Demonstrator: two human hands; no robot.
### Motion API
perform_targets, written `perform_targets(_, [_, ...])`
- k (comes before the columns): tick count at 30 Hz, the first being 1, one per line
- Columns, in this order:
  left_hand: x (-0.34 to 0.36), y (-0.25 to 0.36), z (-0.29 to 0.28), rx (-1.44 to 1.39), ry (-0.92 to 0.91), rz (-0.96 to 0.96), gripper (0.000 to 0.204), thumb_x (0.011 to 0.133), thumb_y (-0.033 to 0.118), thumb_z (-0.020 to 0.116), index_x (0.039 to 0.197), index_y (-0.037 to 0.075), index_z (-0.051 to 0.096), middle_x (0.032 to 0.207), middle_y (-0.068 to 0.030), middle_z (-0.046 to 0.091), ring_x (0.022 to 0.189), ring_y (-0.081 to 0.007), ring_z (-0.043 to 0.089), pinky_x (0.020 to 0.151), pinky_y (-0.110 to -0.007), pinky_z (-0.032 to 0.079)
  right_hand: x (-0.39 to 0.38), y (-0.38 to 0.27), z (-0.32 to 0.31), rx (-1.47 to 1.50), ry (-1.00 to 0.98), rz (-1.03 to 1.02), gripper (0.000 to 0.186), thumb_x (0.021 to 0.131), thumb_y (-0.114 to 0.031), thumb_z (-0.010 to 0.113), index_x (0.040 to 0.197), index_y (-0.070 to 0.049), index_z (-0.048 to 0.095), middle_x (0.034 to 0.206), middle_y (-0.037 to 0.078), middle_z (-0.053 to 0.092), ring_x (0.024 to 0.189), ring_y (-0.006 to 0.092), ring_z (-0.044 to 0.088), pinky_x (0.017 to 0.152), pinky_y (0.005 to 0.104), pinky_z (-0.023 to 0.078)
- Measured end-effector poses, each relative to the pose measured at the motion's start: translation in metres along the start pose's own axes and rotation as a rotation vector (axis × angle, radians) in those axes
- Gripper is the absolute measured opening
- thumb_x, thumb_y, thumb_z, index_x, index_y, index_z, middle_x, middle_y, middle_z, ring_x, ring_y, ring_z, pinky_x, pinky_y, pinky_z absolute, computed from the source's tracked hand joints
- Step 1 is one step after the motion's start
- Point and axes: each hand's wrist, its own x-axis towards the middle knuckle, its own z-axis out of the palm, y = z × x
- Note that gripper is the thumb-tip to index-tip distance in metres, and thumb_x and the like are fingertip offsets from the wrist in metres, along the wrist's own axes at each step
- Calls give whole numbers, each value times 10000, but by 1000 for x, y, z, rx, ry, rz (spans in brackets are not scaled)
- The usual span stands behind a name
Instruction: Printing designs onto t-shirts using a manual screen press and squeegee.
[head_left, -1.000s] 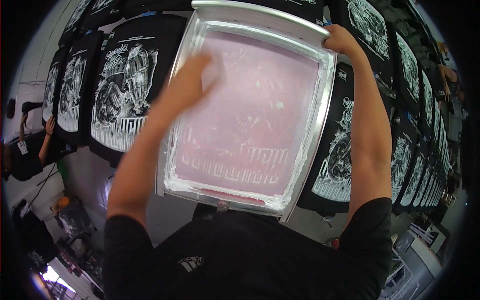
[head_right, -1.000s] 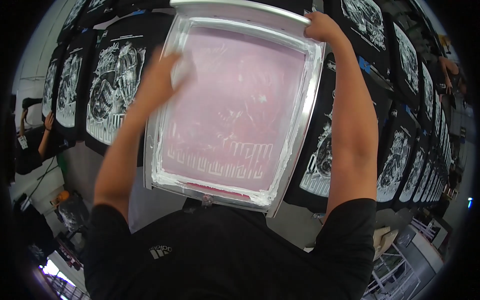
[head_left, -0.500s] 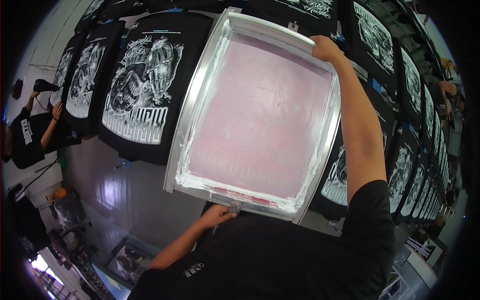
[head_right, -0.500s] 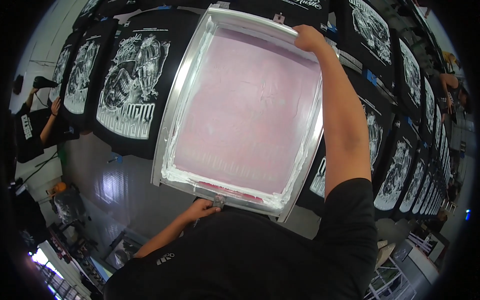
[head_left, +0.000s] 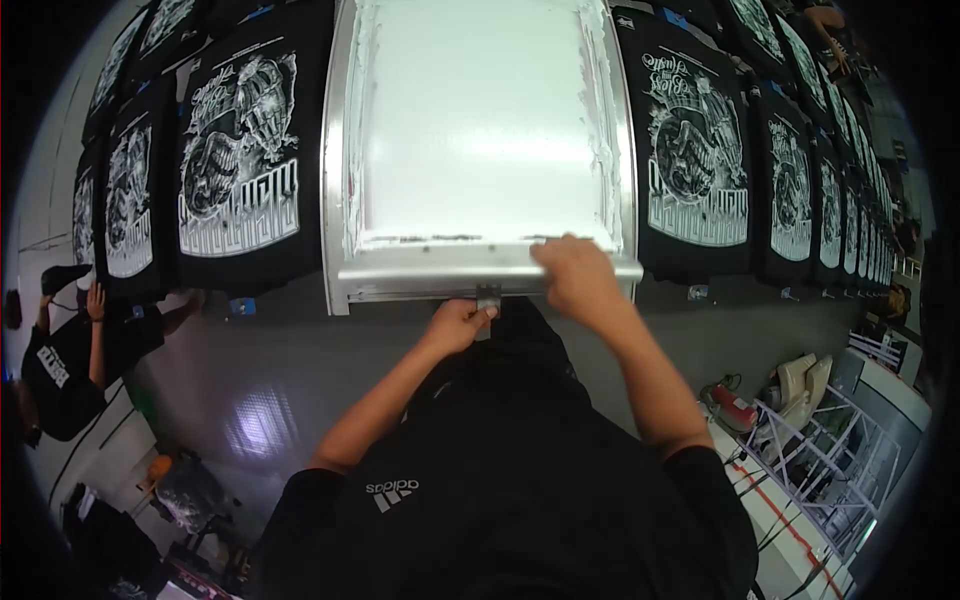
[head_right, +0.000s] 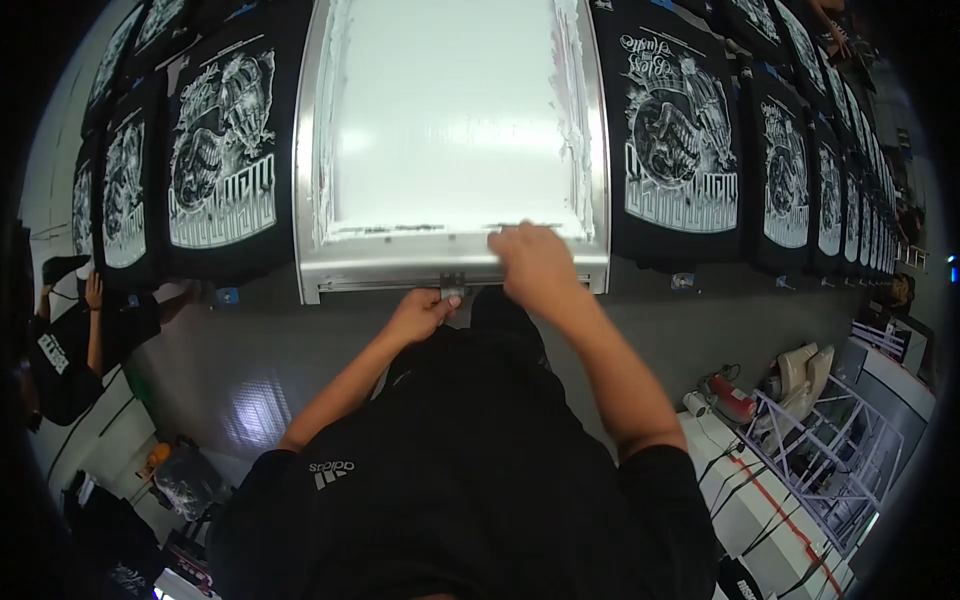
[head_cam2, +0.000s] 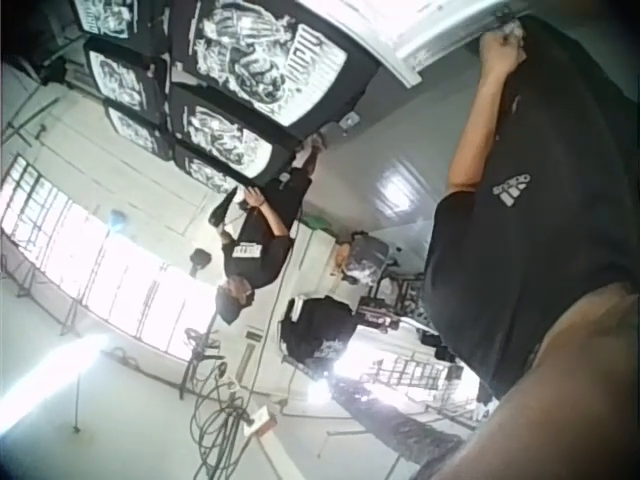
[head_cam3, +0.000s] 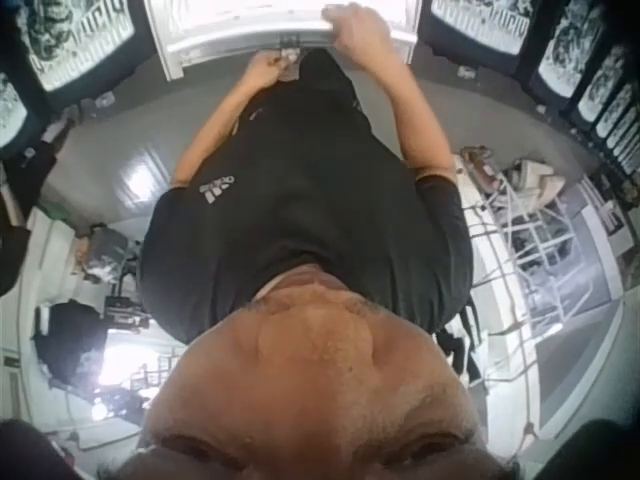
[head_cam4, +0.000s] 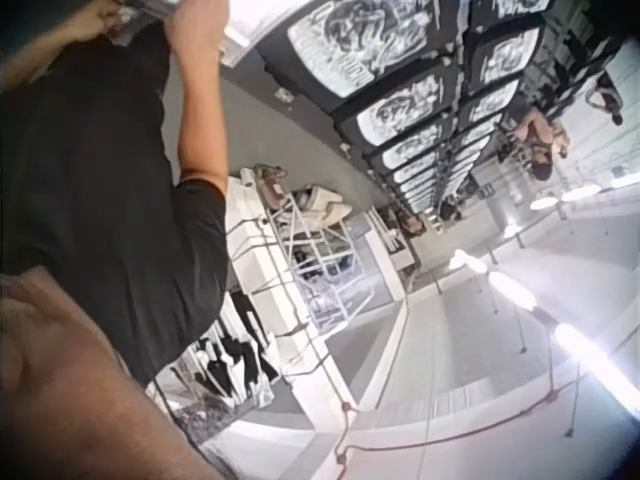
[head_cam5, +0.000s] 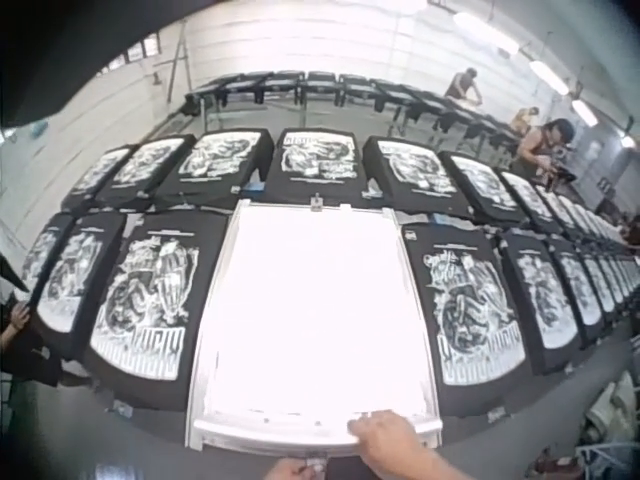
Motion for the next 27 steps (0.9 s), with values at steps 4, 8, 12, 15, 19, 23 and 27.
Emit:
perform_targets(4, [-3, -5, 5, 276, 52, -108, 443, 899, 450, 616, 1115, 70, 688, 1073, -167, 682, 1033, -281, 639, 885, -344, 484, -32, -19, 13, 16, 34, -7, 277, 690, 37, 560, 944, -54, 619, 798, 99, 611, 814, 319, 580, 750, 425, 463])
perform_targets(8, [-7, -11, 3, 298, 58, -198, 458, 869, 456, 639, 1069, 48, 704, 1032, -193, 696, 990, -340, 659, 857, -395, 504, -28, -9, 9, 9, -9, -53, 281, 689, 9, 573, 960, -48, 619, 853, 103, 642, 842, 321, 595, 765, 432, 458])
perform_targets(12, [-38, 22, -10, 426, 102, -194, 439, 887, 437, 665, 989, 12, 706, 891, -155, 707, 795, -262, 673, 747, -368, 521, -25, 19, -25, -163, 37, 10, 281, 702, -73, 642, 983, -71, 666, 850, 118, 669, 879, 327, 616, 817, 457, 442])
perform_targets(15, [-68, -16, -56, 192, 428, 64, 368, 921, 370, 652, 996, 12, 701, 864, -134, 705, 747, -210, 655, 695, -357, 520, -35, 79, -58, -117, -5, 62, 343, 672, -141, 750, 1008, -90, 703, 832, 172, 672, 863, 330, 647, 819, 449, 467])
perform_targets(19, [-60, -1, -151, -30, 1199, 221, 460, 953, 423, 607, 1141, 7, 668, 959, -148, 718, 883, -214, 678, 785, -355, 515, -40, 164, -22, 568, 48, 203, 342, 690, -93, 799, 1016, -51, 705, 925, 76, 708, 921, 205, 642, 866, 351, 472])
perform_targets(23, [0, -55, -203, -181, 965, 101, 494, 983, 408, 573, 1299, 30, 599, 1083, -116, 701, 981, -171, 634, 870, -278, 478, -14, 171, 14, 1392, 146, 350, 328, 729, -7, 784, 1041, -17, 685, 962, 21, 677, 886, 127, 613, 801, 271, 486])
perform_targets(27, [-1, -18, -159, -435, 913, 290, 423, 1032, 303, 490, 1268, -28, 604, 1082, -73, 689, 982, -122, 605, 876, -279, 476, -39, 186, 0, 1443, 239, 349, 375, 715, -4, 744, 1081, -10, 661, 946, 22, 678, 886, 131, 622, 840, 280, 474])
